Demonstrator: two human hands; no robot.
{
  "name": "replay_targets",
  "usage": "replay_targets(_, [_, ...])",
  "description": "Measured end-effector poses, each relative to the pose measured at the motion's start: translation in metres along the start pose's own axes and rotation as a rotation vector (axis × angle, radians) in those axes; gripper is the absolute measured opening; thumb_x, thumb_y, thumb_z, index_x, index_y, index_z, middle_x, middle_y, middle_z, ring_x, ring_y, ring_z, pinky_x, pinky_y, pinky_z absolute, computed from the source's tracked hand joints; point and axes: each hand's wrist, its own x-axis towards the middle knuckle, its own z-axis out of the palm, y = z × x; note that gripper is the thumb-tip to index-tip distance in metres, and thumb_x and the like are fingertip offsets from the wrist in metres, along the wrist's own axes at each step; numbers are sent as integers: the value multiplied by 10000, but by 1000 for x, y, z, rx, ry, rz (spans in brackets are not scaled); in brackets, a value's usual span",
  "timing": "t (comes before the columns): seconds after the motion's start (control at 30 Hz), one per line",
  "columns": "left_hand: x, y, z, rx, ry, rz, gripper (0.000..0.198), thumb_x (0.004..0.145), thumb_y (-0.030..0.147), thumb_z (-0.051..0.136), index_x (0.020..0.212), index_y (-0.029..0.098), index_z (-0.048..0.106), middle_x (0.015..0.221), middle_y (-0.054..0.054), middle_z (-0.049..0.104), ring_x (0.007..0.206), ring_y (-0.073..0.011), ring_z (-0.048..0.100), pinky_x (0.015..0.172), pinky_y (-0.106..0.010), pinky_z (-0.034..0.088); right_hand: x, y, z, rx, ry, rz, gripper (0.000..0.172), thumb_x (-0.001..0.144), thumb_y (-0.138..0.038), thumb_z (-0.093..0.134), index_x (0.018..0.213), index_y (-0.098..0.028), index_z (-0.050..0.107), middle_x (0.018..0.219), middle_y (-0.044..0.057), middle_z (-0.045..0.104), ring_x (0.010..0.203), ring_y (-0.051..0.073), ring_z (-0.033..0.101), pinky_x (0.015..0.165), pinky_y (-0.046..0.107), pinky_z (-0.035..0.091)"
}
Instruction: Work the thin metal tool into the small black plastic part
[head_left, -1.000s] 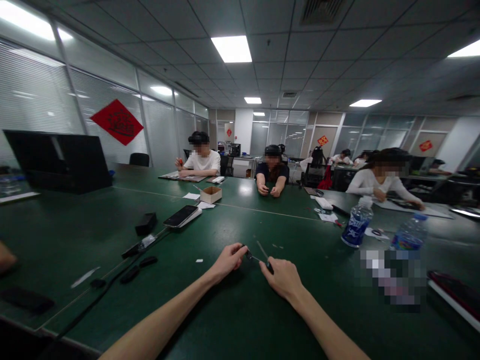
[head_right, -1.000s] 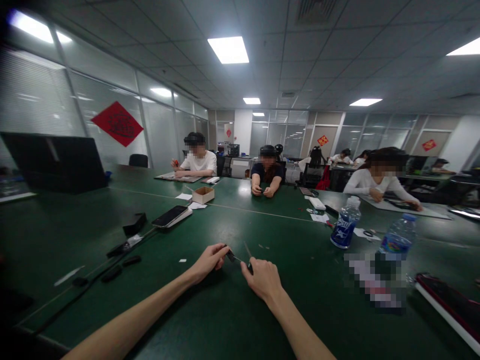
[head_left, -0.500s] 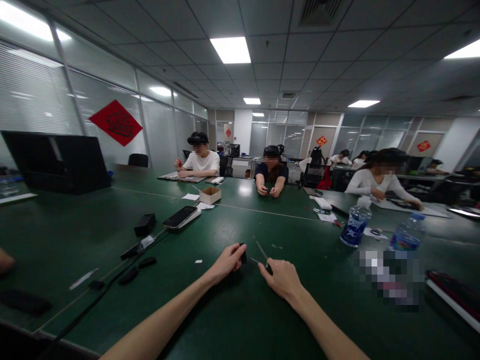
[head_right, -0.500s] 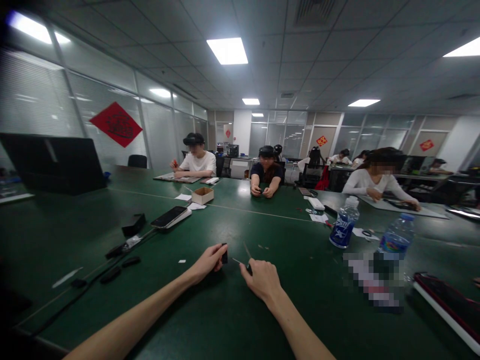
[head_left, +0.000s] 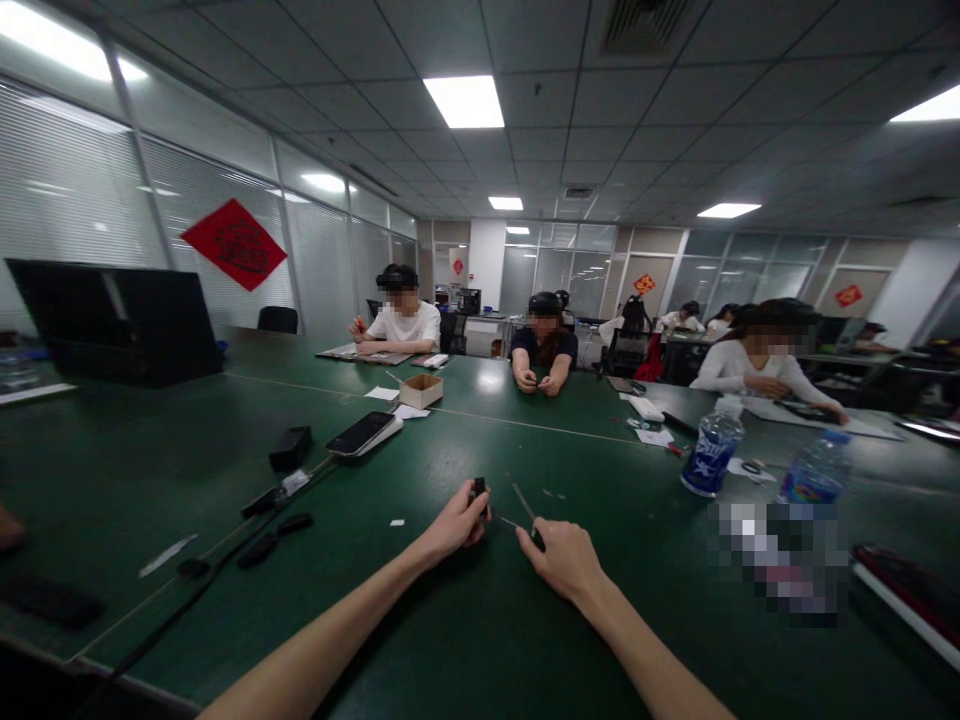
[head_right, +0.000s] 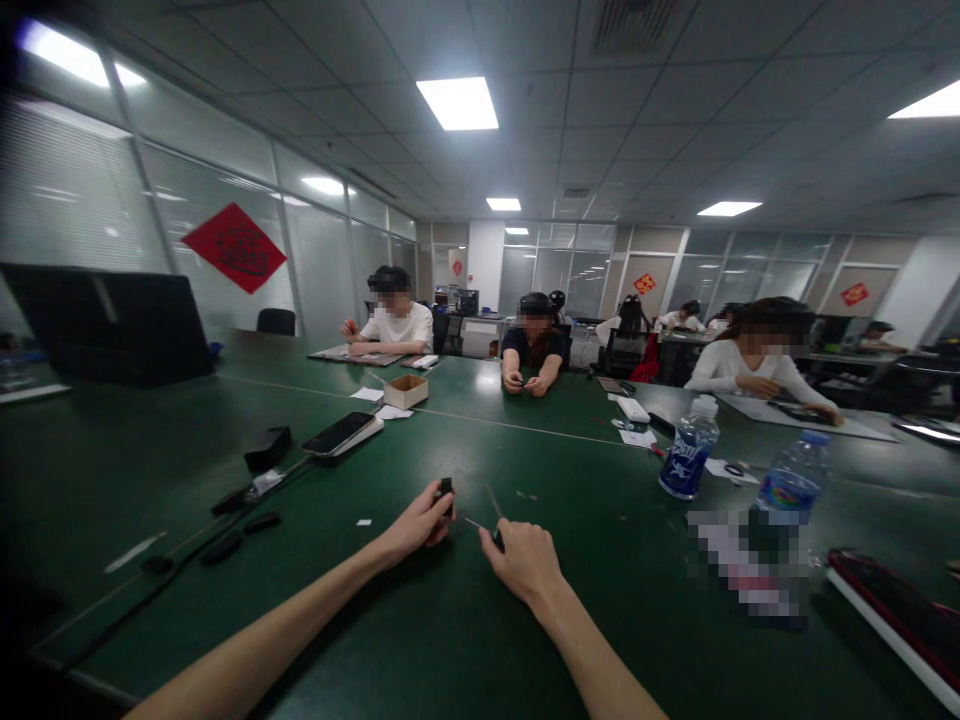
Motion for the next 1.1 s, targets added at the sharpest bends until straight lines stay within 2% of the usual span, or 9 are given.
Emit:
replay_targets(0.27, [-4,10,-4,-102,-118,-91,373,901,387,425,1234,220,401,1042,-71,540,575,-83,580,409,-168,362,1,-1,0,-19,-29,12,539,946,-546,258,781,-186,624,753,69,669,635,152,630,565,232,424])
replay_targets(0.57, [-4,6,-4,-66,-103,-44,312,900,407,428,1122,188,448,948,-43,543,537,-72,543,419,-180,361,0,2,3,18,-25,-5,541,948,-545,253,771,-185,618,728,60,658,607,142,617,544,226,423])
replay_targets(0.73, [-3,5,-3,-27,-94,-25,351,887,437,448,1120,175,459,912,-49,580,505,-75,538,399,-178,346,0,2,3,17,-11,-11,539,948,-545,251,765,-188,611,731,57,655,602,140,609,540,228,409])
replay_targets(0.87, [-4,9,-2,34,-91,-8,429,852,454,519,1162,161,471,872,-70,630,522,-97,558,412,-182,362,0,2,3,41,-14,-15,532,951,-539,246,759,-194,603,715,42,651,589,135,597,548,232,399])
replay_targets(1.0, [-7,16,-3,31,-34,-25,481,782,463,626,1132,156,504,784,-45,625,565,-118,575,448,-192,393,0,2,3,3,13,-11,523,945,-550,259,756,-199,599,719,42,655,627,154,611,581,246,393])
replay_targets(1.1, [-7,20,-5,15,-44,-45,484,741,447,681,1098,153,538,771,-40,625,620,-134,590,485,-204,419,0,1,2,-11,24,-8,522,946,-550,257,756,-201,596,722,41,659,641,157,616,599,249,387])
